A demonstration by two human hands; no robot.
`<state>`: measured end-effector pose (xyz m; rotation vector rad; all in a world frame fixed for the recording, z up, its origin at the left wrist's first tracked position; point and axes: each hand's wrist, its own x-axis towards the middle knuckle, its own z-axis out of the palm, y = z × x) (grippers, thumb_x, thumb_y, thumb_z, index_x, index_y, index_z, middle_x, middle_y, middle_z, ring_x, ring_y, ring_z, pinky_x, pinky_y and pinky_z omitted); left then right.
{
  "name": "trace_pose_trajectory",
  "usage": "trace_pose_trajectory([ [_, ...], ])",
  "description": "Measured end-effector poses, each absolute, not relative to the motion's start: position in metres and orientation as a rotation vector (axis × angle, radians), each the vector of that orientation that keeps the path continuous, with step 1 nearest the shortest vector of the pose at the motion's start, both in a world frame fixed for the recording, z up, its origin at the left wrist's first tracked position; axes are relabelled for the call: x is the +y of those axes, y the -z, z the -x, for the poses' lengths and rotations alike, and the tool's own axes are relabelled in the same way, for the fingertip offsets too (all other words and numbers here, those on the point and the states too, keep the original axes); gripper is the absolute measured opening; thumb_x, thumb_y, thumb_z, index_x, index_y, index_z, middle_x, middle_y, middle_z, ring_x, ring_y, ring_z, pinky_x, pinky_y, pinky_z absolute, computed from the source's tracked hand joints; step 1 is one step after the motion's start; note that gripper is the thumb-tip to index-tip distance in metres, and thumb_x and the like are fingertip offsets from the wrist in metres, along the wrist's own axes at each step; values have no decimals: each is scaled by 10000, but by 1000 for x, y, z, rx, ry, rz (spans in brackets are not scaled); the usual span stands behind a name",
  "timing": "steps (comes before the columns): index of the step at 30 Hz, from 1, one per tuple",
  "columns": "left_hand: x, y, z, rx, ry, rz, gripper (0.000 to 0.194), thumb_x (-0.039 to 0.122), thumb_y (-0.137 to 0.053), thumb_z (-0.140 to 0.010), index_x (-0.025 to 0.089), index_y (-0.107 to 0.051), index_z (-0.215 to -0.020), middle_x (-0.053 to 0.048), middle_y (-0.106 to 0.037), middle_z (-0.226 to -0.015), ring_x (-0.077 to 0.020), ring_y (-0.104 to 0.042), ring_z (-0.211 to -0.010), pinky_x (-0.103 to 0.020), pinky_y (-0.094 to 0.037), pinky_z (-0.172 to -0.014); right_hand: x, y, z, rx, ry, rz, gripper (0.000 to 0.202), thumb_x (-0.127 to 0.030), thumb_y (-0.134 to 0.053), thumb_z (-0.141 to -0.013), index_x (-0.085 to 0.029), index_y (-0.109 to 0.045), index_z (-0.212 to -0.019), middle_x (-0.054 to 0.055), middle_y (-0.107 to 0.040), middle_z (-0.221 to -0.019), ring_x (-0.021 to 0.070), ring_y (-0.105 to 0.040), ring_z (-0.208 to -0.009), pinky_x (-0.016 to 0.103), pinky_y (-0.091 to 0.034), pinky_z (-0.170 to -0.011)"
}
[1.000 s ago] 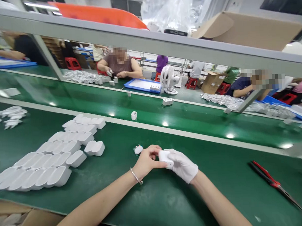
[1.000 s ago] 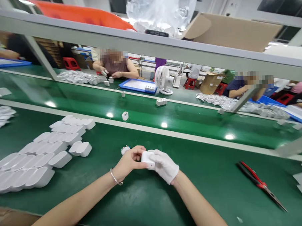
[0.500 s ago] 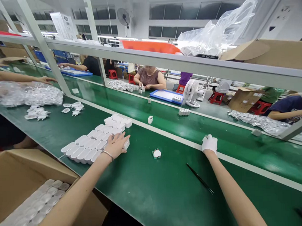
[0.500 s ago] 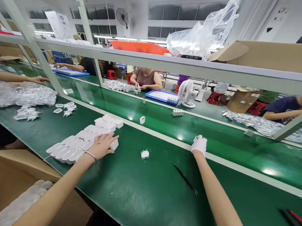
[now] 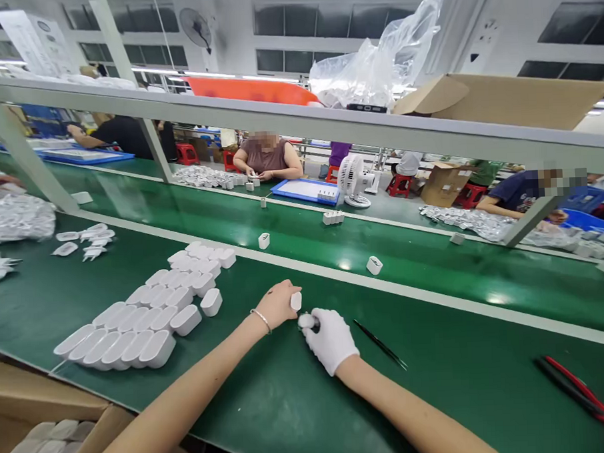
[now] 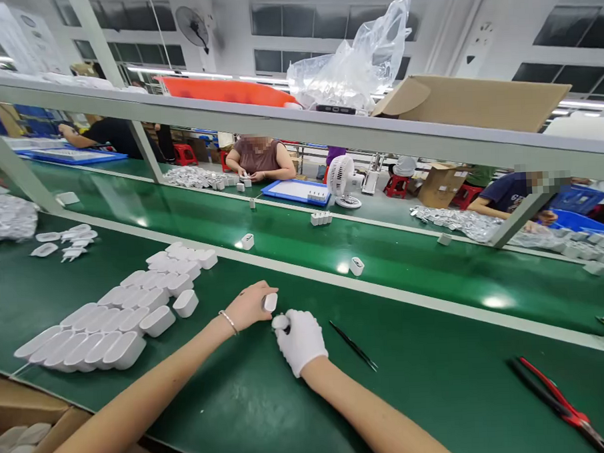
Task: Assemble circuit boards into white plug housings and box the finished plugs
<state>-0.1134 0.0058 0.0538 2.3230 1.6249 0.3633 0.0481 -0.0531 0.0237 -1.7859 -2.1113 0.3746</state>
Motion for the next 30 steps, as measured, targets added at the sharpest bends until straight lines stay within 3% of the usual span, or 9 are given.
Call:
trace_pose_trajectory([
  [2, 13, -50, 99, 1567, -391, -2297, 664, 176, -773, -519, 165, -593, -1159, -69, -587, -1014, -242, -606, -886, -320, -459, -793, -66, -23, -69, -2048, -359, 1760, 132, -240, -515, -774, -248, -616, -858, 40, -614, -863, 216, -562, -854, 307, -417, -710],
  [5, 16, -42, 86, 1491, -482, -2251, 705, 191, -806, -493, 130, -583, -1158, -85, -581, -993, -253, -597, -894, -344, -461, -810, -83, -22, -87, -1944, -295, 1695, 383, -183, -552, -717, -259, -567, -1091, 74, -583, -1088, 262, -533, -993, 359, -433, -792],
  [8, 11, -31, 82, 1413, -592, -2207, 617, 242, -803, -544, 148, -596, -1117, -80, -572, -1016, -228, -581, -899, -336, -459, -814, -88, -16, -91, -1922, -322, 1658, 564, -240, -649, -662, -261, -500, -1205, 75, -607, -1045, 294, -537, -986, 402, -446, -817],
  [12, 5, -17, 87, 1303, -674, -2095, 678, 271, -789, -590, 200, -527, -1211, -47, -581, -973, -194, -558, -843, -312, -457, -766, -80, -4, -100, -1940, -396, 1613, 526, -184, -636, -671, -249, -533, -1183, 52, -651, -941, 269, -568, -970, 399, -449, -855],
  [15, 8, -12, 91, 1187, -680, -2000, 708, 283, -797, -579, 216, -521, -1227, -16, -564, -883, -175, -535, -780, -291, -449, -717, -76, -3, -108, -1779, -493, 1664, 412, -181, -642, -636, -214, -595, -1044, 68, -656, -935, 265, -594, -930, 406, -468, -838],
  [19, 7, -16, 89, 1243, -791, -2091, 356, 320, -782, -594, 176, -667, -897, 0, -468, -791, -171, -505, -746, -290, -446, -685, -77, -13, -107, -1421, -825, 1534, 297, -256, -662, -636, -209, -559, -911, 40, -661, -830, 200, -620, -692, 366, -528, -687],
  [22, -3, -20, 84, 1126, -939, -2223, 129, 188, -632, -731, 173, -607, -857, -38, -504, -886, -188, -524, -857, -314, -454, -772, -82, -19, -101, -1213, -931, 1316, 324, -275, -683, -648, -201, -560, -939, 64, -651, -905, 200, -634, -751, 352, -545, -682],
  [25, -16, -19, 79, 843, -977, -2322, 245, 84, -483, -793, 179, -513, -1017, -98, -536, -1091, -197, -534, -991, -338, -450, -864, -88, -19, -97, -1205, -841, 1156, 358, -245, -705, -639, -202, -606, -980, 92, -606, -1020, 219, -623, -864, 358, -554, -727],
  [30, -32, -18, 72, 768, -950, -2418, 613, 64, -435, -792, 179, -239, -1361, -106, -544, -1049, -220, -524, -973, -390, -455, -865, -98, -10, -96, -1373, -587, 1187, 450, -202, -741, -640, -230, -600, -1066, 77, -637, -968, 215, -635, -815, 383, -561, -724],
])
